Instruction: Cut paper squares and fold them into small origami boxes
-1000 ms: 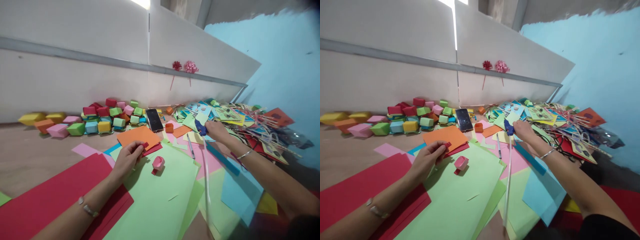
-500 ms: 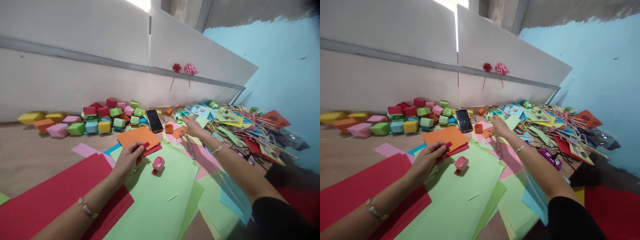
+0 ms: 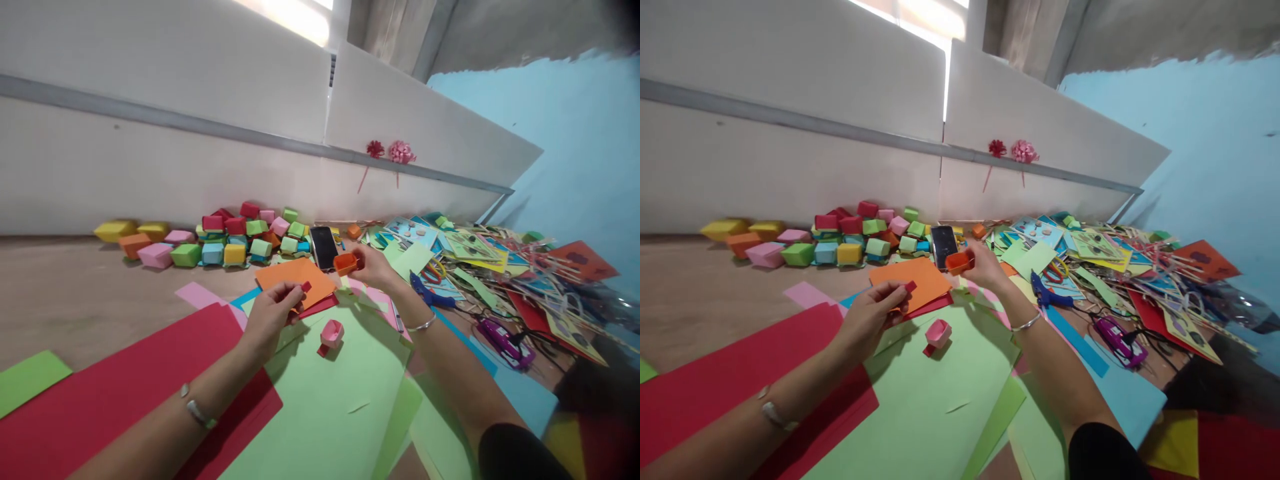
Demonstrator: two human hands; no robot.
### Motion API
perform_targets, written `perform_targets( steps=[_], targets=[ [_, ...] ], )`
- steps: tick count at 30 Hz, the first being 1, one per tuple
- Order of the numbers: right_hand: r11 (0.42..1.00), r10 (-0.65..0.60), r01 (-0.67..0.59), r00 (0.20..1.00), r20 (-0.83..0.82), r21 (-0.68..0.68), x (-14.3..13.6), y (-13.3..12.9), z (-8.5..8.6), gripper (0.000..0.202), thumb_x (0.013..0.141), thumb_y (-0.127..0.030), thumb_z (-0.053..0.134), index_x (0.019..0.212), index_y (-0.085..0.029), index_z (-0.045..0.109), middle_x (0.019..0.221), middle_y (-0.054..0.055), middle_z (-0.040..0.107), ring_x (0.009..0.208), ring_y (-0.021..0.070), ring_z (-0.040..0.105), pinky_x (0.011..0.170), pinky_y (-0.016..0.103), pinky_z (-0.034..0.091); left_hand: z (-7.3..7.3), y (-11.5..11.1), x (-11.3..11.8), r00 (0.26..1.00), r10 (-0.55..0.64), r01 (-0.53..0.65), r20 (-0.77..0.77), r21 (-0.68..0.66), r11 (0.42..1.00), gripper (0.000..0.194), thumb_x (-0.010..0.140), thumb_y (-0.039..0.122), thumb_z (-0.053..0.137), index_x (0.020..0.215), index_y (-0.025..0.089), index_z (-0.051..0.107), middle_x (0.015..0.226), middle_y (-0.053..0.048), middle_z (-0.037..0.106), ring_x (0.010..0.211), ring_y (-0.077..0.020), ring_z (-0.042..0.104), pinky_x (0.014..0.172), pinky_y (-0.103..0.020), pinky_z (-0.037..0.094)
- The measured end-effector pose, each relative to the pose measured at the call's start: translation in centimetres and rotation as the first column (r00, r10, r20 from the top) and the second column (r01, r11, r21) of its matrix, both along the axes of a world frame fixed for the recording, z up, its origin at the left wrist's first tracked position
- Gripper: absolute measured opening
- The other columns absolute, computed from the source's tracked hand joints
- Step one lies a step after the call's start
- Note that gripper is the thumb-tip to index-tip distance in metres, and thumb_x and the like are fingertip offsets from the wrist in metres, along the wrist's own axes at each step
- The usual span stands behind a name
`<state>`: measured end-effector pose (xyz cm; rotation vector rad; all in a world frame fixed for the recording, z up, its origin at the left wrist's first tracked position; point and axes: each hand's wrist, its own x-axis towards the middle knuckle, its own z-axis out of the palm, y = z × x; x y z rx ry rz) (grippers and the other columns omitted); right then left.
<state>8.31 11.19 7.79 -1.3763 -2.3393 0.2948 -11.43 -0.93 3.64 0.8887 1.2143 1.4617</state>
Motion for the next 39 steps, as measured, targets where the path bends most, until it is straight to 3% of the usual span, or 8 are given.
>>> perform_targets(
  steps=[3,5,8,11,16,25,30,39],
  targets=[
    [0.984,0.156,-0.164,0.981,-0.113,-0.064,-1.4,-2.8,0.1,0.030,0.069,-0.013,0.071,0.097,-0.019,0.062,0.091,0.000,0.069,0.077,0.0130,0.065,0.067,0.023,0.050,1.0,-0.5,-0.1,0.988,0.075,-0.063,-0.138,0.089,0.994,0.030,0.065,0.043,0.075,0.077,0.018,0.064,0.057,0.002,0.057,0.049,-0.0111,0.048,0.045,-0.022,0.036],
    [0.940,0.269,-0.314,0.922,-0.278,-0.133,-2.1,-4.2,0.0,0.031,0.070,-0.013,0.071,0.099,-0.018,0.062,0.091,0.001,0.068,0.075,0.0127,0.065,0.066,0.023,0.051,1.5,-0.9,-0.2,0.922,0.200,-0.115,-0.330,0.260,0.959,0.017,0.071,0.035,0.071,0.075,0.020,0.064,0.061,0.001,0.061,0.051,-0.0119,0.050,0.049,-0.024,0.038],
    [0.854,0.337,-0.473,0.819,-0.465,-0.215,-2.6,-5.2,-0.2,0.032,0.070,-0.016,0.073,0.101,-0.018,0.063,0.094,0.003,0.069,0.080,0.0146,0.066,0.072,0.028,0.055,1.9,-1.1,-0.6,0.721,0.372,-0.015,-0.585,0.524,0.852,0.011,0.079,0.027,0.063,0.070,0.021,0.065,0.068,-0.002,0.065,0.057,-0.0138,0.054,0.055,-0.026,0.040],
    [0.785,0.323,-0.552,0.753,-0.574,-0.281,-2.7,-5.4,-0.4,0.037,0.068,-0.020,0.077,0.103,-0.019,0.063,0.096,0.004,0.070,0.085,0.0168,0.068,0.078,0.032,0.057,1.8,-1.1,-0.9,0.502,0.460,0.172,-0.732,0.606,0.777,0.017,0.084,0.026,0.057,0.074,0.022,0.069,0.074,-0.006,0.069,0.069,-0.0179,0.060,0.061,-0.027,0.043],
    [0.718,0.240,-0.596,0.696,-0.677,-0.359,-2.9,-5.6,-0.8,0.038,0.069,-0.023,0.078,0.102,-0.020,0.061,0.094,0.003,0.070,0.084,0.0183,0.071,0.078,0.033,0.059,1.4,-0.9,-0.9,0.248,0.640,0.256,-0.727,0.687,0.681,0.025,0.092,0.027,0.054,0.075,0.022,0.072,0.077,-0.006,0.068,0.070,-0.0180,0.055,0.062,-0.028,0.039],
    [0.659,0.284,-0.659,0.665,-0.691,-0.363,-2.8,-6.1,-0.6,0.040,0.070,-0.012,0.072,0.108,-0.018,0.062,0.101,0.006,0.070,0.091,0.0184,0.071,0.083,0.034,0.057,1.9,-1.2,-0.7,0.087,0.751,0.371,-0.655,0.721,0.586,0.028,0.091,0.016,0.057,0.065,0.022,0.068,0.085,-0.007,0.061,0.075,-0.0200,0.048,0.065,-0.030,0.035],
    [0.656,0.348,-0.688,0.641,-0.684,-0.311,-2.7,-6.0,-0.9,0.044,0.071,-0.004,0.063,0.112,-0.017,0.062,0.110,0.008,0.070,0.099,0.0189,0.069,0.086,0.033,0.055,2.2,-1.6,-0.3,-0.041,0.768,0.428,-0.639,0.683,0.592,0.027,0.093,0.014,0.052,0.073,0.020,0.069,0.095,-0.009,0.065,0.084,-0.0229,0.051,0.071,-0.034,0.037],
    [0.583,0.212,-0.722,0.577,-0.789,-0.373,-3.0,-5.9,-1.3,0.051,0.067,-0.001,0.054,0.114,-0.018,0.063,0.108,0.006,0.071,0.104,0.0193,0.067,0.088,0.034,0.054,1.7,-1.3,-0.4,-0.063,0.762,0.447,-0.645,0.664,0.599,0.020,0.091,0.017,0.058,0.076,0.019,0.070,0.103,-0.009,0.069,0.093,-0.0236,0.056,0.076,-0.036,0.040]
  ],
)
